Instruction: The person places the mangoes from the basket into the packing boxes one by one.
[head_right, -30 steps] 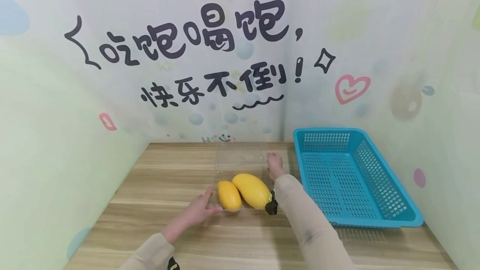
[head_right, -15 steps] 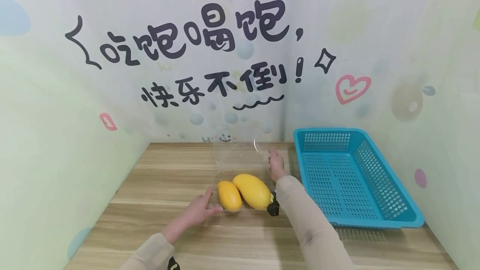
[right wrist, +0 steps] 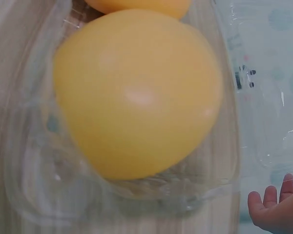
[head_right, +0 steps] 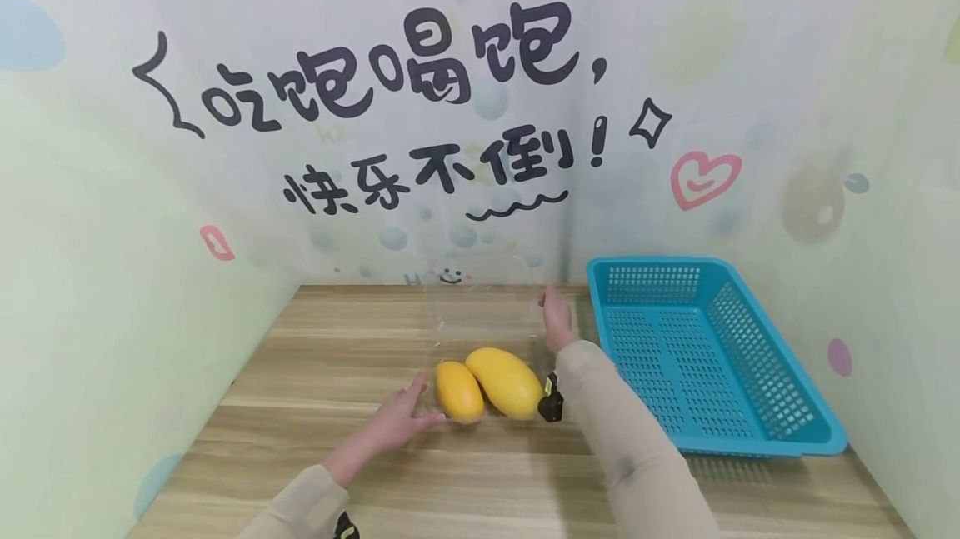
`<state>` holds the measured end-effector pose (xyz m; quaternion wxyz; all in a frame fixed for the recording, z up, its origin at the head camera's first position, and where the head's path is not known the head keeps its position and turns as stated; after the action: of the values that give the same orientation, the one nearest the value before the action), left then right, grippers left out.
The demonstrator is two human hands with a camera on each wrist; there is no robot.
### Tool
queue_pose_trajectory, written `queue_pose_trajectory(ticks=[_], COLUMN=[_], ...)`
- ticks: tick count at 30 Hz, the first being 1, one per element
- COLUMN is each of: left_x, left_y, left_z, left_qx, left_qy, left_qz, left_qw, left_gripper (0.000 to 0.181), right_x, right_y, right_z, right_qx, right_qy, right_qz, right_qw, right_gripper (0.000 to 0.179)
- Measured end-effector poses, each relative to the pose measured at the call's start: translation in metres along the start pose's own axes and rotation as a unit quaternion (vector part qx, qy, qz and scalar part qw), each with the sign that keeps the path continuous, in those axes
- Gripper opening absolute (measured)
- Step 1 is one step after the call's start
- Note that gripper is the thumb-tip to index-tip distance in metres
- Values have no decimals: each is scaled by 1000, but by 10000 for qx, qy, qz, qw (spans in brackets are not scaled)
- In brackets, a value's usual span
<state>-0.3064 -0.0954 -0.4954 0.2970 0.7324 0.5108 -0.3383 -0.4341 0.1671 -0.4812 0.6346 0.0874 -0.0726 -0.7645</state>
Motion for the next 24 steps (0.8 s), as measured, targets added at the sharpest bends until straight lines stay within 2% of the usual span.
queue_pose_trajectory(ticks=[3, 11, 18, 24], left_x=[0, -2, -2, 0], left_y=[0, 1, 2, 1], left_z=[0, -2, -5, -3], left_qx=[-4, 17, 22, 43], left_qy=[-4, 1, -20, 63], left_qz=[7, 39, 42, 40], left_qw=[10000, 10000, 10000, 10000], left_gripper=[85, 85, 85, 85], right_x=[0, -5, -8, -9], right_y=[1, 10, 28, 45], right_z=[9, 41, 69, 79], right_qx=[-89, -660, -1142, -1252], right_qy=[129, 796, 1896, 2014], right_qz=[57, 193, 340, 615], right_qw=[9999, 9945, 9746, 9695], right_gripper=[49, 62, 63, 61])
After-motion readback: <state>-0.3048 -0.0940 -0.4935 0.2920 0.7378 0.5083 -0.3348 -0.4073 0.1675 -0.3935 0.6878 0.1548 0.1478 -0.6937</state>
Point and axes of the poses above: each hand's wrist, its own y-axis away from the middle knuckle, its own x-axis out of the palm, z = x × y, the point moved 9 cm from there along -y, towards the middle knuckle, and after that the axes turned 1 degree about -x, right-handed, at the moved point
